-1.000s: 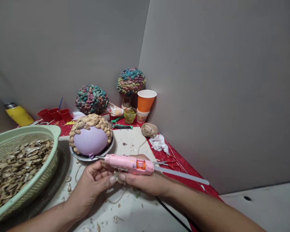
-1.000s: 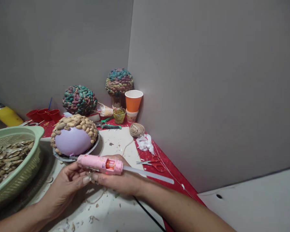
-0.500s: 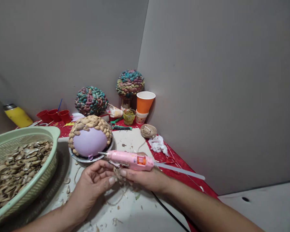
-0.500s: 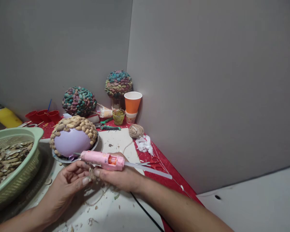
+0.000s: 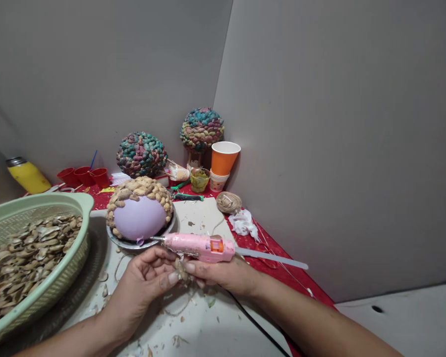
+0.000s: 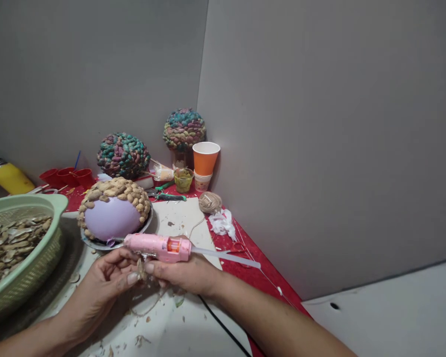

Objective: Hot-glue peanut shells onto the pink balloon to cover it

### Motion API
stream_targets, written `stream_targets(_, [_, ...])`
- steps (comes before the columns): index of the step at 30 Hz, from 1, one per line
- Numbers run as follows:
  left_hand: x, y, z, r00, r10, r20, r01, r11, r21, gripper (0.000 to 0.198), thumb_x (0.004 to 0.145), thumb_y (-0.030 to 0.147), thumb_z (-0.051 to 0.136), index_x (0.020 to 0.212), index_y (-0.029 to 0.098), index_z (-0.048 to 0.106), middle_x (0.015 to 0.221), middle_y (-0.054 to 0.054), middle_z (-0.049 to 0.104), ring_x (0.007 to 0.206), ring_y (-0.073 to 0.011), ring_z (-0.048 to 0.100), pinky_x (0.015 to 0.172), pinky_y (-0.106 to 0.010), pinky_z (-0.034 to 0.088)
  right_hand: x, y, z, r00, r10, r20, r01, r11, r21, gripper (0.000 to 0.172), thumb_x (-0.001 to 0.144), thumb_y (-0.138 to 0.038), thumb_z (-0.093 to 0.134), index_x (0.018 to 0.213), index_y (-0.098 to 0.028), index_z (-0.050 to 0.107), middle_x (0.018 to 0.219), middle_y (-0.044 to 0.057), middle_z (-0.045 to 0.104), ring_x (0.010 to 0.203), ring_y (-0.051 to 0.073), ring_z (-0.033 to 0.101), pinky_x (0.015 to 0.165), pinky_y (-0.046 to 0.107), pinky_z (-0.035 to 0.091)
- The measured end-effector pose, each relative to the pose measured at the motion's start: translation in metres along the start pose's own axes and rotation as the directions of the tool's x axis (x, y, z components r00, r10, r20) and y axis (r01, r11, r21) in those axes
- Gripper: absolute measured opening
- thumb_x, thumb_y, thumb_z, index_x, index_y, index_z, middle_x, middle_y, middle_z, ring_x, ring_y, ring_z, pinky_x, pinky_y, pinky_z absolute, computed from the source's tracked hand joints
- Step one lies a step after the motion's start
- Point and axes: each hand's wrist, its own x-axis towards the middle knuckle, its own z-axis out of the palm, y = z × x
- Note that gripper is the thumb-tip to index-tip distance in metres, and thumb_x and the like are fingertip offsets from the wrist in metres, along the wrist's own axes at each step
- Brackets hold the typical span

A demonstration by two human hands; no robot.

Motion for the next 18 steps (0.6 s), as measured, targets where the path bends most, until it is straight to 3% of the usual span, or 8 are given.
stream_targets(5, [-0.001, -0.001, -0.001, 1.000, -0.008, -0.011, 0.008, 1.000, 0.021, 0.023, 0.073, 0.019, 0.081, 0.090, 0.016, 0.066, 0.089, -0.007, 0.078, 0.082, -0.0191, 0.072, 0.082, -0.032, 0.055, 0.001, -0.001, 0.002, 0.999, -0.039, -0.010, 0.039, 0.999, -0.025, 0.039, 0.077, -0.054, 0.071, 0.077, -0.015, 0.065, 0.054, -0.005, 0.051, 0.047, 0.008, 0.043, 0.044, 0.019, 0.034])
stream_targets(13, [0.001, -0.004, -0.006, 0.999, -0.003, -0.032, 0.005, 0.999, 0.046, 0.026, 0.072, 0.021, 0.082, 0.093, 0.016, 0.068, 0.083, -0.004, 0.074, 0.080, -0.0170, 0.069, 0.082, -0.031, 0.053, 0.000, -0.001, 0.002, 0.986, -0.164, -0.005, 0.164, 0.986, -0.022, 0.026, 0.083, -0.041, 0.068, 0.079, -0.016, 0.063, 0.053, -0.006, 0.049, 0.045, 0.008, 0.042, 0.041, 0.019, 0.035])
stream_targets(18, [-0.001, -0.007, -0.006, 0.999, 0.027, -0.028, -0.026, 0.999, 0.047, 0.029, 0.071, 0.021, 0.083, 0.096, 0.015, 0.071, 0.089, -0.006, 0.074, 0.082, -0.0163, 0.068, 0.080, -0.028, 0.051, 0.000, -0.013, 0.008, 0.971, -0.238, 0.021, 0.238, 0.971, 0.002, 0.023, 0.083, -0.040, 0.069, 0.085, -0.018, 0.066, 0.064, -0.003, 0.054, 0.056, 0.010, 0.048, 0.058, 0.023, 0.046])
